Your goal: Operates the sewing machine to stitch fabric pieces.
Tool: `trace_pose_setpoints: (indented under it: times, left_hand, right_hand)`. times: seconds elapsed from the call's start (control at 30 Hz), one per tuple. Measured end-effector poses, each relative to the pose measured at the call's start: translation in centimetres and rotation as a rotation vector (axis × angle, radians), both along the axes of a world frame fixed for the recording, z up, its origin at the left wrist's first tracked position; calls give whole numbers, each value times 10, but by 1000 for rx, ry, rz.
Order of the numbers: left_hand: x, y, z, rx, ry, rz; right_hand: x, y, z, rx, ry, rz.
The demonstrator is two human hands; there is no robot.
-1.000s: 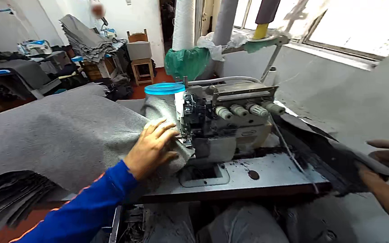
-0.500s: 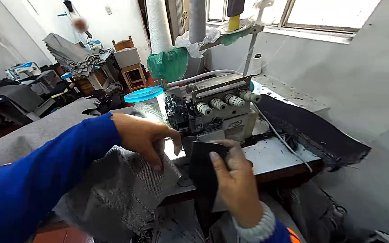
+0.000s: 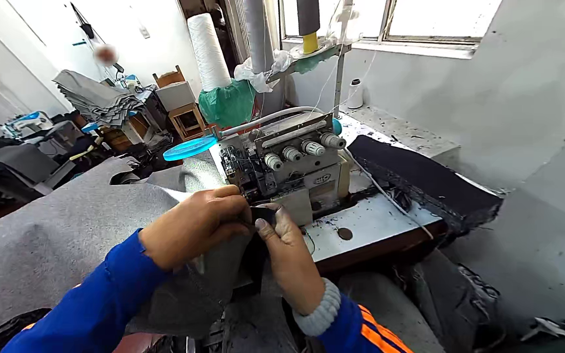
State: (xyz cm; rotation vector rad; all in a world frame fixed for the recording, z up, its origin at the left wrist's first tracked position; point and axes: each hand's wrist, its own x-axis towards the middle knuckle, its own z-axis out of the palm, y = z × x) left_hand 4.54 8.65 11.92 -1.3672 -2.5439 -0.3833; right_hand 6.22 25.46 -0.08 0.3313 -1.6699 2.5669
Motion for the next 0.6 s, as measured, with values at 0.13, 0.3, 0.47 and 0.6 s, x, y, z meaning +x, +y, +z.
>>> trace_pose_setpoints:
  times: [0.13, 0.3, 0.47, 0.6]
  left_hand:
    - [8, 2, 3, 229, 30, 16]
    - [10, -4, -12, 404, -99, 140]
    - [32, -14, -3, 489, -113, 179]
    - [78, -8, 41, 428, 177, 231]
  right_hand:
    - [3, -13, 3, 27, 73, -37]
    - [14, -24, 15, -76, 195, -25]
    - [20, -33, 18, -188, 243, -24]
    - [43, -34, 24, 43, 584, 55]
